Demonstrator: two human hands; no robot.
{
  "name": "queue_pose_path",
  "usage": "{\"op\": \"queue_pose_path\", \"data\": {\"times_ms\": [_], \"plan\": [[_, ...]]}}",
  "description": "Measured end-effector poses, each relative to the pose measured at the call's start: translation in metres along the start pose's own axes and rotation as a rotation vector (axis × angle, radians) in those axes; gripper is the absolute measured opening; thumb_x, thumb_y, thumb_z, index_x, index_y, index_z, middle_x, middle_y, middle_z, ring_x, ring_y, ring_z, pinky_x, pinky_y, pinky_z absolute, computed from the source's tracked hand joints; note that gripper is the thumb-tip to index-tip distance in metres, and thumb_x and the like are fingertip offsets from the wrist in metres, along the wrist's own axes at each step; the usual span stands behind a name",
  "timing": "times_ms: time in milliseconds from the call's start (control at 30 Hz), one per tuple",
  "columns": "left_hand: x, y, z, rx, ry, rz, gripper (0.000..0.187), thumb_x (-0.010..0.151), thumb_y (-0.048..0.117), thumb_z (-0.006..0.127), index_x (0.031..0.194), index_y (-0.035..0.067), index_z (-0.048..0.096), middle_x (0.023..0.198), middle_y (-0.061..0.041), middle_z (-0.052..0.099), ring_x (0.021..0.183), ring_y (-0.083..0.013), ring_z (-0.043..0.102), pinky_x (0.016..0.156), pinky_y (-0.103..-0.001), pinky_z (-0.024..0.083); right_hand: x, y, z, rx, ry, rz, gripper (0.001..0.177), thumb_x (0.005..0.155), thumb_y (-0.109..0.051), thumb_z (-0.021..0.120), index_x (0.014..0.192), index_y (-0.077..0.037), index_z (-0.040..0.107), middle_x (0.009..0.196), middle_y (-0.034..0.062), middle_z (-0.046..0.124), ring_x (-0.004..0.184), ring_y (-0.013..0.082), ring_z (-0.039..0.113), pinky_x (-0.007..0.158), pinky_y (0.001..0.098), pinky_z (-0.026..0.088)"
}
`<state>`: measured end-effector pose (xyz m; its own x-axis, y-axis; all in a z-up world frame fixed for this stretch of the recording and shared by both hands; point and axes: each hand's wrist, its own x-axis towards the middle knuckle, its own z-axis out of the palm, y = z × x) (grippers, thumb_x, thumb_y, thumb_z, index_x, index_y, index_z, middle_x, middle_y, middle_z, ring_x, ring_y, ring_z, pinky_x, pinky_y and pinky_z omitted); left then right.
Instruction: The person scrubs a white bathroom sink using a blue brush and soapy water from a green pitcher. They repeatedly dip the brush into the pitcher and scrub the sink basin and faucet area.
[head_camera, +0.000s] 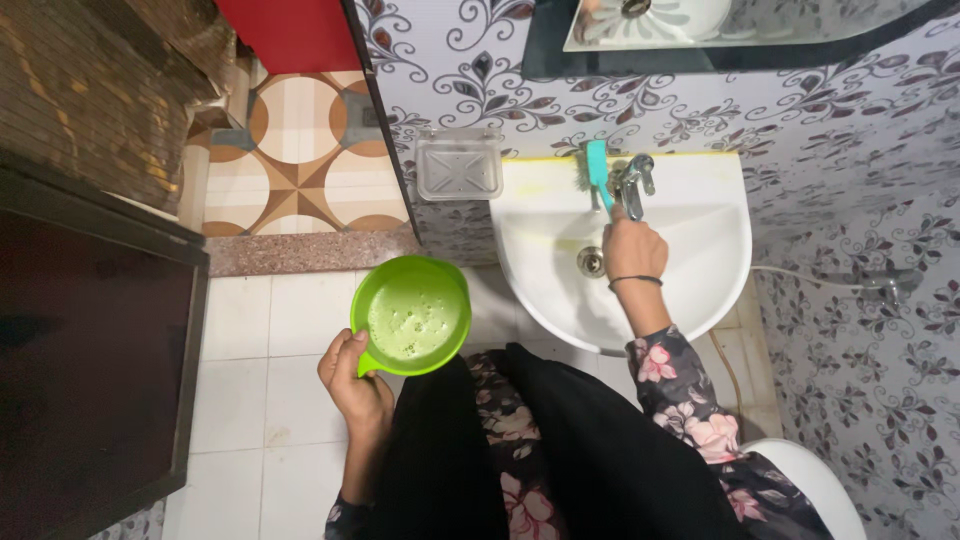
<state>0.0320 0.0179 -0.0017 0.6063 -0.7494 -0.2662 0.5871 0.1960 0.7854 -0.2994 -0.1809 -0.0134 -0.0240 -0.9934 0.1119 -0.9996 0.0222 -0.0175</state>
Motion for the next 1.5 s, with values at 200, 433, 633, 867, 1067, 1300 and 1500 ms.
{"op": "queue_pose_path", "data": {"times_ms": [200,433,633,867,1067,1300,1500], "plan": [[0.0,-0.002,-0.002,0.008,-0.029,0.027,0.03,0.091,0.006,0.063,0.067,0.013,0.045,0.065,0.006,0.044,0.056,-0.0044,0.035,0.051,-0.023,0.023,-0.02,0.001,-0.008,0.214,-0.111,-0.211,0.041,0.088,-0.033,0.067,0.129,-0.025,0.07,0.075,0.0183,0.071,0.069,0.0395,0.069,0.063,0.0496,0.054],[0.005,0.003,0.0,0.021,-0.016,0.05,0.036,0.09,0.005,0.063,0.064,0.015,0.039,0.064,0.007,0.039,0.055,-0.0046,0.032,0.05,-0.024,0.022,-0.015,0.006,-0.007,0.159,-0.072,-0.194,0.038,0.092,-0.029,0.065,0.13,-0.025,0.07,0.077,0.0179,0.071,0.07,0.0391,0.069,0.063,0.0505,0.054],[0.0,0.009,0.006,0.087,0.007,0.018,0.027,0.088,0.007,0.061,0.064,0.011,0.048,0.064,0.004,0.044,0.055,-0.0053,0.034,0.052,-0.024,0.024,-0.019,0.009,-0.012,0.036,-0.084,-0.034,0.039,0.097,-0.028,0.062,0.135,-0.024,0.067,0.074,0.0184,0.069,0.065,0.0378,0.068,0.057,0.0494,0.053],[0.005,0.001,0.007,0.059,-0.038,0.018,0.033,0.091,0.007,0.063,0.066,0.014,0.043,0.064,0.006,0.04,0.055,-0.005,0.033,0.05,-0.023,0.022,-0.049,0.011,0.01,0.192,0.109,-0.318,0.039,0.091,-0.029,0.067,0.13,-0.024,0.069,0.079,0.0189,0.067,0.059,0.0351,0.065,0.05,0.046,0.052],[0.003,0.001,0.006,0.073,-0.01,0.018,0.028,0.09,0.007,0.061,0.066,0.012,0.047,0.064,0.005,0.044,0.054,-0.0057,0.034,0.05,-0.024,0.022,-0.084,0.04,0.047,0.137,0.141,0.093,0.038,0.1,-0.029,0.066,0.137,-0.022,0.068,0.074,0.0152,0.066,0.061,0.036,0.065,0.054,0.048,0.052],[0.005,-0.002,0.015,0.093,-0.036,0.007,0.029,0.09,0.007,0.062,0.066,0.013,0.046,0.064,0.005,0.044,0.053,-0.0056,0.033,0.049,-0.023,0.023,-0.09,0.044,0.065,0.124,0.165,-0.047,0.042,0.094,-0.029,0.069,0.136,-0.026,0.067,0.071,0.0136,0.063,0.054,0.0345,0.063,0.051,0.0461,0.051],[0.002,-0.006,0.023,0.078,-0.08,-0.009,0.03,0.092,0.007,0.061,0.067,0.013,0.046,0.064,0.005,0.043,0.055,-0.0056,0.034,0.05,-0.023,0.024,-0.104,0.037,0.064,0.009,0.194,-0.098,0.043,0.098,-0.027,0.068,0.141,-0.024,0.064,0.073,0.0113,0.062,0.054,0.0302,0.062,0.049,0.044,0.05]]}}
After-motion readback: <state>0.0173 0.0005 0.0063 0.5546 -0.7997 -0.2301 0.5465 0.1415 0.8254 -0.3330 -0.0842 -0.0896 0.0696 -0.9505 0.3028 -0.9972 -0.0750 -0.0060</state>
